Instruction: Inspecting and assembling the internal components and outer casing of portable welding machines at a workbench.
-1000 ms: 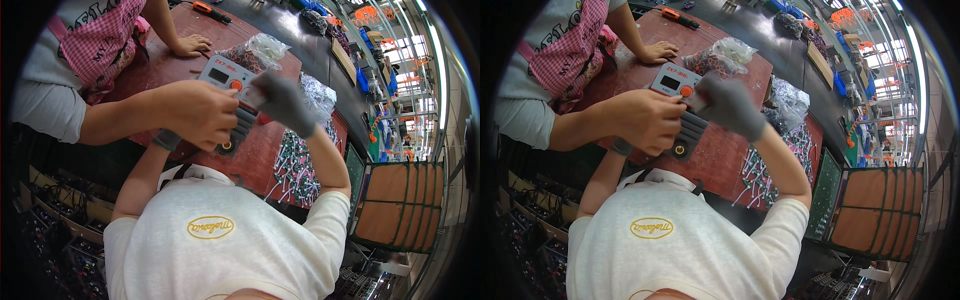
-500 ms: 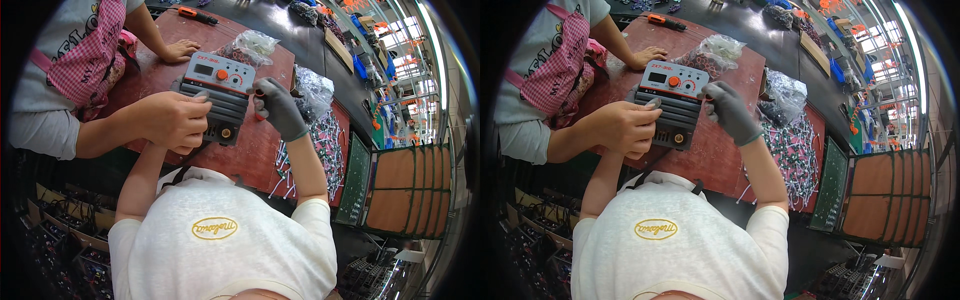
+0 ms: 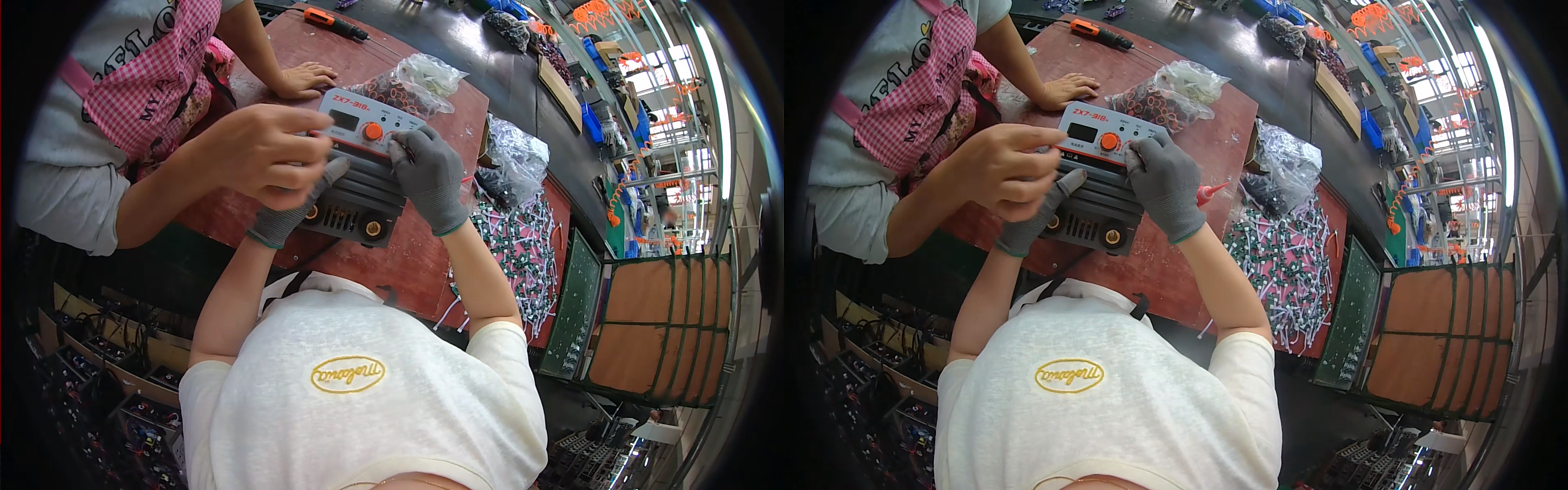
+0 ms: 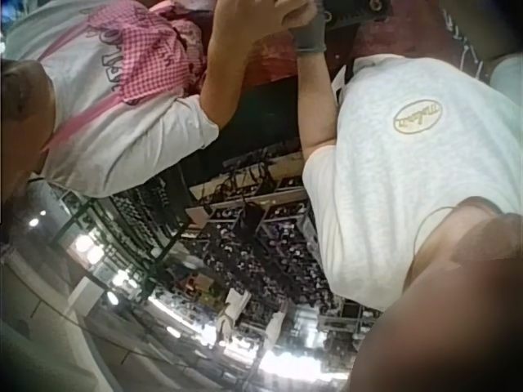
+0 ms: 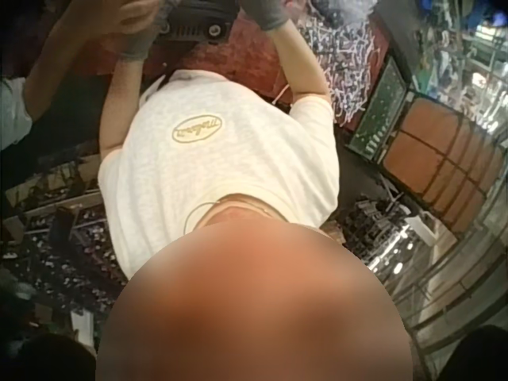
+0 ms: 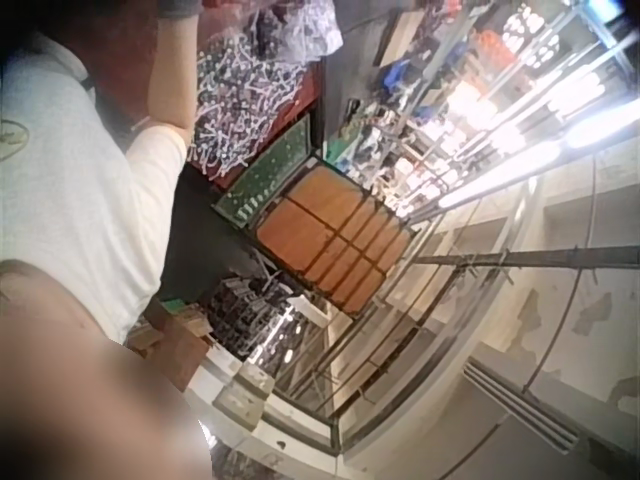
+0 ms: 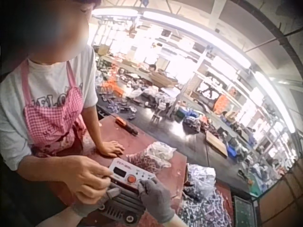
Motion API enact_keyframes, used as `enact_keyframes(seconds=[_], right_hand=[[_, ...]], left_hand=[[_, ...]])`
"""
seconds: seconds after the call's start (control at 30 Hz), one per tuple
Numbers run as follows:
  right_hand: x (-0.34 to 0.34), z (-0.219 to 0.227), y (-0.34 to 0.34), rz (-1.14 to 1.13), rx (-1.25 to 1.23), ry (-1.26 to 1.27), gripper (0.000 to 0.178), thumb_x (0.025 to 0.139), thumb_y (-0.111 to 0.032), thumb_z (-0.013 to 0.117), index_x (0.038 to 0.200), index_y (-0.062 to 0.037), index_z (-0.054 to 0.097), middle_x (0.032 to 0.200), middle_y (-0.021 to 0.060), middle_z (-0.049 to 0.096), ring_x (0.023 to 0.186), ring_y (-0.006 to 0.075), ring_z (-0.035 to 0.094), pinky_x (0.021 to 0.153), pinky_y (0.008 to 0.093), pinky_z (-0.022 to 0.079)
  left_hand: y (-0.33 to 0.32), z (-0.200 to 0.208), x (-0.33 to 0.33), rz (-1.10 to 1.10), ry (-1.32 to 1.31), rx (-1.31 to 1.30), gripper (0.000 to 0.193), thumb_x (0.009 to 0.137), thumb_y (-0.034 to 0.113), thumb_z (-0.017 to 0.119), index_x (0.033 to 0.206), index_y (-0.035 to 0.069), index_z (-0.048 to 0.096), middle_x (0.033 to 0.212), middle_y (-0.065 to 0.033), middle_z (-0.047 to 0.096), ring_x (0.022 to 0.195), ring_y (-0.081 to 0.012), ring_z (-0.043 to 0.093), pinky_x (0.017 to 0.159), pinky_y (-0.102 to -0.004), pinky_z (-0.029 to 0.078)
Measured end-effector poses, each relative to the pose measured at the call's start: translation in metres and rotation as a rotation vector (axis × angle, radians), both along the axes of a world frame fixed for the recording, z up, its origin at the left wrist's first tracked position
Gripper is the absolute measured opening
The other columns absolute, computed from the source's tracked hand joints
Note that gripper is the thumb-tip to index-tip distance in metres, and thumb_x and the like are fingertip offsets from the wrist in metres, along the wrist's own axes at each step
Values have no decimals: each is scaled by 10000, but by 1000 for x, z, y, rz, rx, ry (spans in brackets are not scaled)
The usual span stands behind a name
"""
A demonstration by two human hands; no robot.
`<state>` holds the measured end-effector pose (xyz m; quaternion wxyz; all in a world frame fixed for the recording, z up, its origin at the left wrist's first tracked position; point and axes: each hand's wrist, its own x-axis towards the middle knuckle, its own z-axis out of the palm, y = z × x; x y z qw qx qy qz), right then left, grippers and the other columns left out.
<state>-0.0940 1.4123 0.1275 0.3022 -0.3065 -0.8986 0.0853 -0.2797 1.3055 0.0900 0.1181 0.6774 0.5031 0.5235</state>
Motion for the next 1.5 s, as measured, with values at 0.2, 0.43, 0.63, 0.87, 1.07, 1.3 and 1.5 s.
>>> enact_keyframes(seconds=[0.2, 0.43, 0.63, 0.87, 1.07, 1.3, 1.5], right_hand=[[8, 8, 1, 27, -141, 32, 153, 854, -200, 690, 906, -57, 708, 902, 112, 685, 721, 262, 684, 644, 350, 535], [8, 0, -1, 10, 32, -44, 150, 829, -223, 703, 857, -77, 690, 859, 101, 668, 712, 293, 667, 601, 390, 525], [17, 1, 5, 66, -190, 0, 171, 860, -166, 707, 937, -14, 716, 851, 103, 688, 708, 170, 662, 651, 295, 511], [37, 4, 1, 35, -600, 262, 200, 916, -135, 661, 1042, 14, 705, 857, 19, 680, 767, 70, 586, 694, 234, 477], [23, 15, 2, -6, -555, 191, 200, 881, -176, 686, 997, -14, 707, 891, 94, 681, 739, 130, 628, 674, 275, 500], [9, 23, -11, -21, -164, -39, 257, 841, -259, 727, 985, -48, 700, 855, 100, 654, 700, 189, 637, 654, 314, 504], [-14, 25, -14, 40, 63, -147, 269, 807, -316, 756, 933, -85, 700, 823, 79, 649, 669, 224, 651, 613, 347, 505]], left_hand=[[-14, -26, 23, 230, -751, -380, 516, 807, 238, 792, 1210, 21, 554, 1005, -69, 676, 905, -137, 644, 818, -275, 521], [-12, -21, 23, 231, -734, -423, 580, 801, 234, 807, 1268, 23, 535, 1039, -71, 676, 906, -126, 644, 806, -281, 528], [-15, -32, 27, 253, -715, -408, 570, 798, 292, 794, 1235, 39, 531, 1013, -88, 681, 909, -153, 662, 821, -285, 524], [-24, -34, 41, 251, -694, -439, 643, 795, 255, 811, 1311, 18, 508, 1065, -87, 673, 927, -139, 649, 812, -286, 531], [-21, -19, 24, 217, -742, -427, 654, 794, 265, 811, 1315, 16, 504, 1075, -89, 670, 931, -139, 647, 820, -287, 528], [-21, -18, 25, 246, -735, -405, 643, 796, 264, 793, 1314, 35, 488, 1058, -103, 677, 934, -165, 669, 819, -294, 540], [-21, -20, 24, 243, -716, -450, 668, 810, 240, 796, 1351, 19, 471, 1105, -93, 662, 979, -135, 644, 849, -283, 531]])
